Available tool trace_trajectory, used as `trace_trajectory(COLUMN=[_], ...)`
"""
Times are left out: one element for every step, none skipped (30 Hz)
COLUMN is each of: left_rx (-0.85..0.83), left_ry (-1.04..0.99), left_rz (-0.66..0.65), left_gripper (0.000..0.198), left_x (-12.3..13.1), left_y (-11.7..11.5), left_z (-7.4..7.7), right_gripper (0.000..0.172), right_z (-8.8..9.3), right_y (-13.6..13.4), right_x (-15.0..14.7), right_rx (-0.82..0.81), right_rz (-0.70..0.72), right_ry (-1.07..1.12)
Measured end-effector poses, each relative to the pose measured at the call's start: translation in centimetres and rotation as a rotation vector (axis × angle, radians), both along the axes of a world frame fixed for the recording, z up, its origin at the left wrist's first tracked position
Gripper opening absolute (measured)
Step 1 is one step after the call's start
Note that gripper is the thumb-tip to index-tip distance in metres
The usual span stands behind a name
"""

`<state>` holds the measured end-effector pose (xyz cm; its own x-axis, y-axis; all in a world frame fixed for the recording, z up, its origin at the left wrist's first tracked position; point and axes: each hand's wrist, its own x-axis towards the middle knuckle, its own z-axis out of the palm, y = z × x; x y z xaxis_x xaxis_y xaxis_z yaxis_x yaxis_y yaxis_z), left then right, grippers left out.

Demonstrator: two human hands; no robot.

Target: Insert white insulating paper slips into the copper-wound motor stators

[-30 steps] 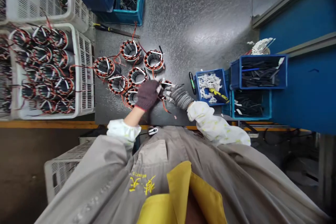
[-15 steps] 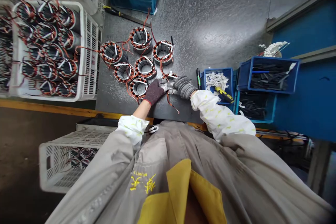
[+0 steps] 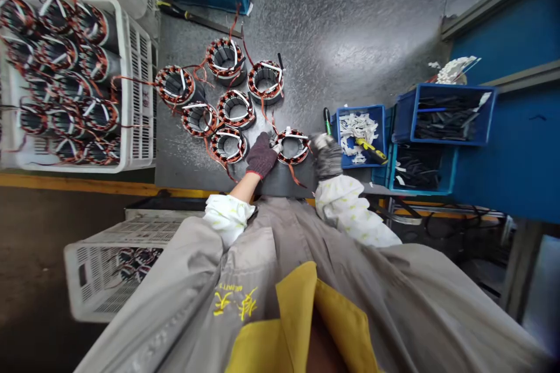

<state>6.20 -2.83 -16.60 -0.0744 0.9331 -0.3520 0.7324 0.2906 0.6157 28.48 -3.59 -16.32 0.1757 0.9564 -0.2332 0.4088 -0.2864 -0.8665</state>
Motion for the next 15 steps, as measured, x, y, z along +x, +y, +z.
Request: trace_trajectory(left_rx=[-0.028,-0.033,-0.011,0.039,0.095,0.138,0.157,0.153,0.131,0.107,0.091,0.091,0.103,0.121,0.132], left_ry=[0.017,0.025,0.013,-0.018,-0.059,-0.098,-0.129,-0.151,-0.173,-0.203,-0.248,-0.303,-0.358,-0.401,-0.422], left_rz=[-0.011,-0.021,-0.033,-0.059,-0.100,-0.153,-0.211,-0.263,-0.298,-0.303,-0.276,-0.218,-0.138,-0.049,0.029], left_gripper=[0.049,0.046,0.043,0.041,0.042,0.044,0.049,0.055,0.058,0.059,0.059,0.059,0.059,0.060,0.061], left_x=[0.3,0.5,0.7,0.9,1.1,1.4,1.6,1.8,1.8,1.7,1.4,0.9,0.4,-0.2,-0.7], left_y=[0.0,0.3,0.9,1.8,2.8,4.0,5.0,6.0,6.7,7.1,7.2,7.0,6.6,6.1,5.4], left_z=[0.4,0.9,1.4,1.8,2.2,2.4,2.5,2.6,2.6,2.7,2.7,2.8,3.0,3.1,3.2], right_gripper=[0.034,0.035,0.035,0.034,0.033,0.031,0.030,0.028,0.028,0.028,0.029,0.032,0.036,0.041,0.045], right_z=[0.1,0.2,0.4,0.5,0.6,0.7,0.9,1.1,1.4,1.8,2.4,3.0,3.7,4.5,5.2], right_y=[0.4,0.9,1.4,1.9,2.4,2.9,3.3,3.6,3.9,4.0,4.1,4.1,4.2,4.2,4.4], right_x=[0.9,1.7,2.4,2.8,3.0,3.0,2.8,2.5,2.2,1.8,1.4,0.9,0.4,-0.2,-0.8], right_rx=[0.008,0.015,0.019,0.023,0.029,0.035,0.037,0.031,0.018,0.000,-0.024,-0.050,-0.073,-0.096,-0.114], right_rz=[-0.071,-0.100,-0.098,-0.075,-0.043,-0.002,0.052,0.122,0.207,0.297,0.379,0.451,0.511,0.557,0.593], right_ry=[0.067,0.099,0.112,0.110,0.089,0.031,-0.066,-0.190,-0.326,-0.459,-0.570,-0.660,-0.734,-0.795,-0.843])
